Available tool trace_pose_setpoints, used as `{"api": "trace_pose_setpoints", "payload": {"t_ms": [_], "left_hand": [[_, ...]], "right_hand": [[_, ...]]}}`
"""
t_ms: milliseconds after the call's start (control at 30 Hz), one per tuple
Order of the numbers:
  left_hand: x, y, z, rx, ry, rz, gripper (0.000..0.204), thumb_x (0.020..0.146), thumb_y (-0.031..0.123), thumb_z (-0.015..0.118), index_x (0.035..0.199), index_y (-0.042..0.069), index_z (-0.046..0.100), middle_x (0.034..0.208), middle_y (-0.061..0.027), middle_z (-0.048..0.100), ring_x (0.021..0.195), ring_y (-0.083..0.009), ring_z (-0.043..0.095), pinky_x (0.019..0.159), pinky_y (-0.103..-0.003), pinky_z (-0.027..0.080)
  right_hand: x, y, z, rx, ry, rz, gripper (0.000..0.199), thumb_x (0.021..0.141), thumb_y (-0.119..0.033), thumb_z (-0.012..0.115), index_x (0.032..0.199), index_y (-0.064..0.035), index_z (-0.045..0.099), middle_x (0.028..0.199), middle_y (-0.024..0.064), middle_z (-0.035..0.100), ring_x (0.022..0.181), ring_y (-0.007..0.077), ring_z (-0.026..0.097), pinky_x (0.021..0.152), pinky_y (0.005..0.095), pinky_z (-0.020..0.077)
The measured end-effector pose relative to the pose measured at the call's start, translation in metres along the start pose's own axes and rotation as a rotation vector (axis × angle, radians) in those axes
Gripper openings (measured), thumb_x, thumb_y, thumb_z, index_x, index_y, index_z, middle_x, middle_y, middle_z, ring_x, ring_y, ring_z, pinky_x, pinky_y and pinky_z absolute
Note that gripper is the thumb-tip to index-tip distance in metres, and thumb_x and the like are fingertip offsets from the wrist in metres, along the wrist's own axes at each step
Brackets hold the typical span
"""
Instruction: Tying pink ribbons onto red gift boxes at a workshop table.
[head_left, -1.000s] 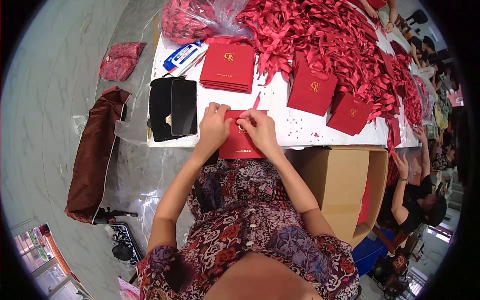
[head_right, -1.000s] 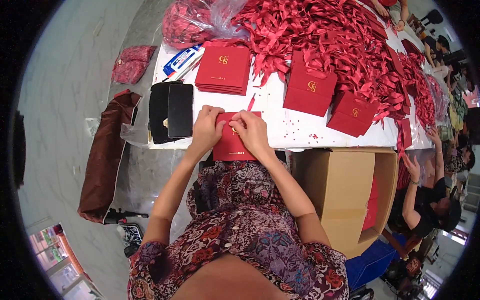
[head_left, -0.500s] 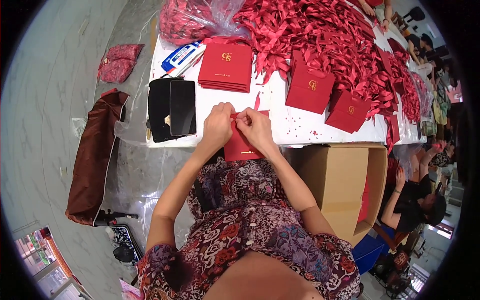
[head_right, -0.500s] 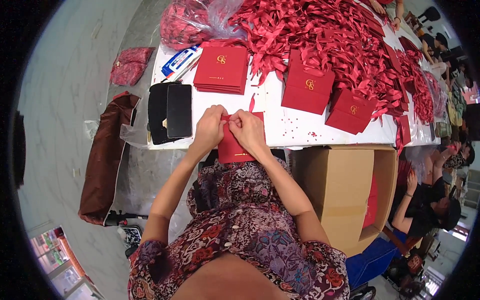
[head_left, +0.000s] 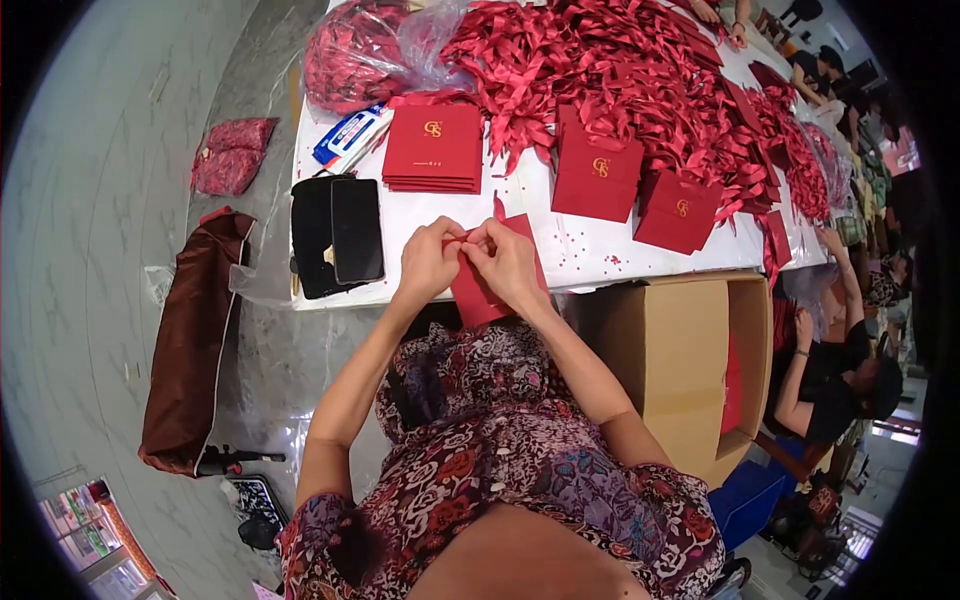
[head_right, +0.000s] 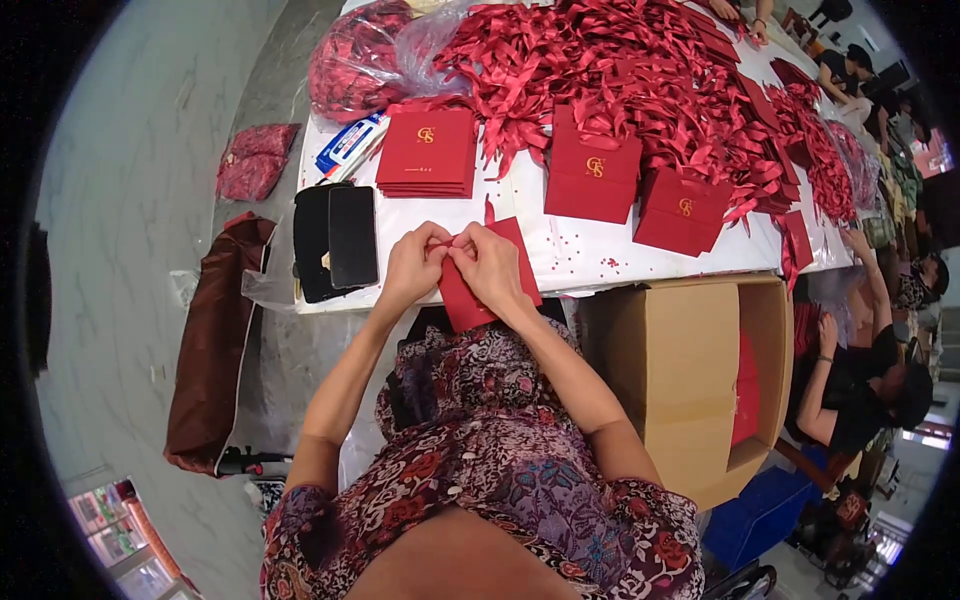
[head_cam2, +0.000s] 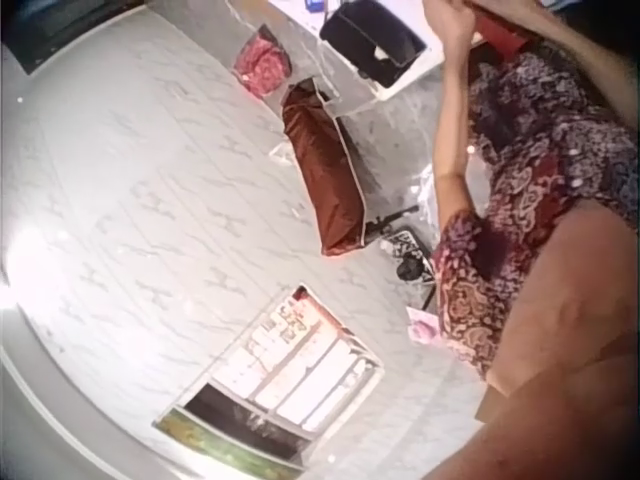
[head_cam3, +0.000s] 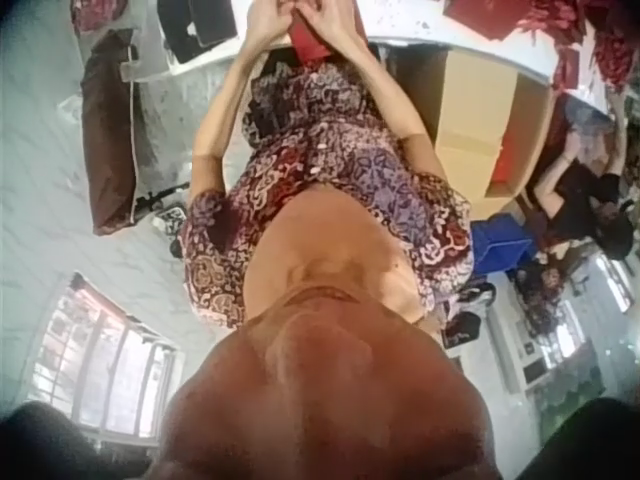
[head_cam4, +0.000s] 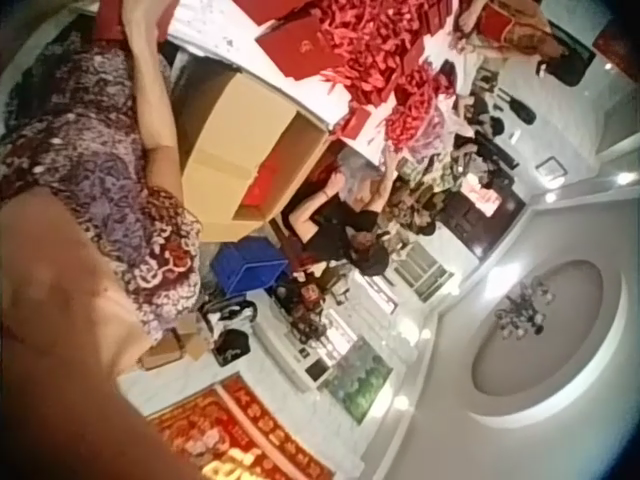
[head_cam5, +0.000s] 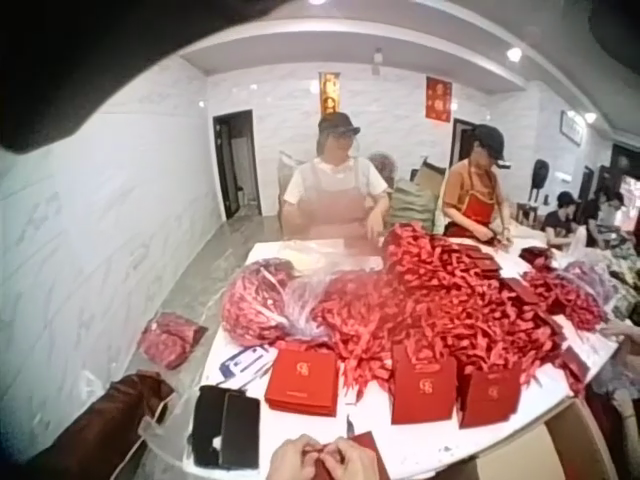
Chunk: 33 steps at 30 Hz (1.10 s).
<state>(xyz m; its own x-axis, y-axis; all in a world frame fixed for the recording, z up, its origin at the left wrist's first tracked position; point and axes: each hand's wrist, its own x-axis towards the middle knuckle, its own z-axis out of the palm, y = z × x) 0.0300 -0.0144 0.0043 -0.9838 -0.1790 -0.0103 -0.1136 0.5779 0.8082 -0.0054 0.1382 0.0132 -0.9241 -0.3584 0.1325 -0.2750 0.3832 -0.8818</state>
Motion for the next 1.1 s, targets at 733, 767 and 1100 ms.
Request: {"api": "trace_pose_setpoints", "payload": {"t_ms": [733,767,1100], "left_hand": [[-0.009,0.021,-0.003,0.155,0.138,0.427,0.009,0.079,0.008,0.073,0.086,0.005,0.068,0.081,-0.0093,0.066,0.076,-0.0286,0.057,0.069,-0.038,0.046],[-0.007,0.019,0.000,0.097,0.144,0.487,0.009,0.079,0.008,0.073,0.086,0.006,0.067,0.081,-0.0095,0.065,0.078,-0.0300,0.057,0.070,-0.039,0.046],[-0.006,0.015,0.001,-0.021,0.162,0.620,0.012,0.076,0.005,0.074,0.086,0.005,0.066,0.085,-0.0093,0.060,0.084,-0.0300,0.057,0.074,-0.038,0.047]], "right_hand": [[0.050,0.030,-0.055,0.111,-0.693,0.155,0.027,0.096,-0.026,0.064,0.098,0.0000,0.073,0.078,0.0033,0.068,0.076,0.0114,0.061,0.070,0.0280,0.0491],[0.055,0.027,-0.060,0.196,-0.786,0.306,0.029,0.097,-0.026,0.064,0.100,0.0015,0.073,0.078,0.0010,0.067,0.076,0.0077,0.059,0.070,0.0252,0.0485],[0.049,0.055,-0.048,0.366,-0.715,0.120,0.019,0.096,-0.014,0.064,0.104,0.0010,0.072,0.088,-0.0006,0.069,0.083,0.0057,0.060,0.076,0.0221,0.0495]]}}
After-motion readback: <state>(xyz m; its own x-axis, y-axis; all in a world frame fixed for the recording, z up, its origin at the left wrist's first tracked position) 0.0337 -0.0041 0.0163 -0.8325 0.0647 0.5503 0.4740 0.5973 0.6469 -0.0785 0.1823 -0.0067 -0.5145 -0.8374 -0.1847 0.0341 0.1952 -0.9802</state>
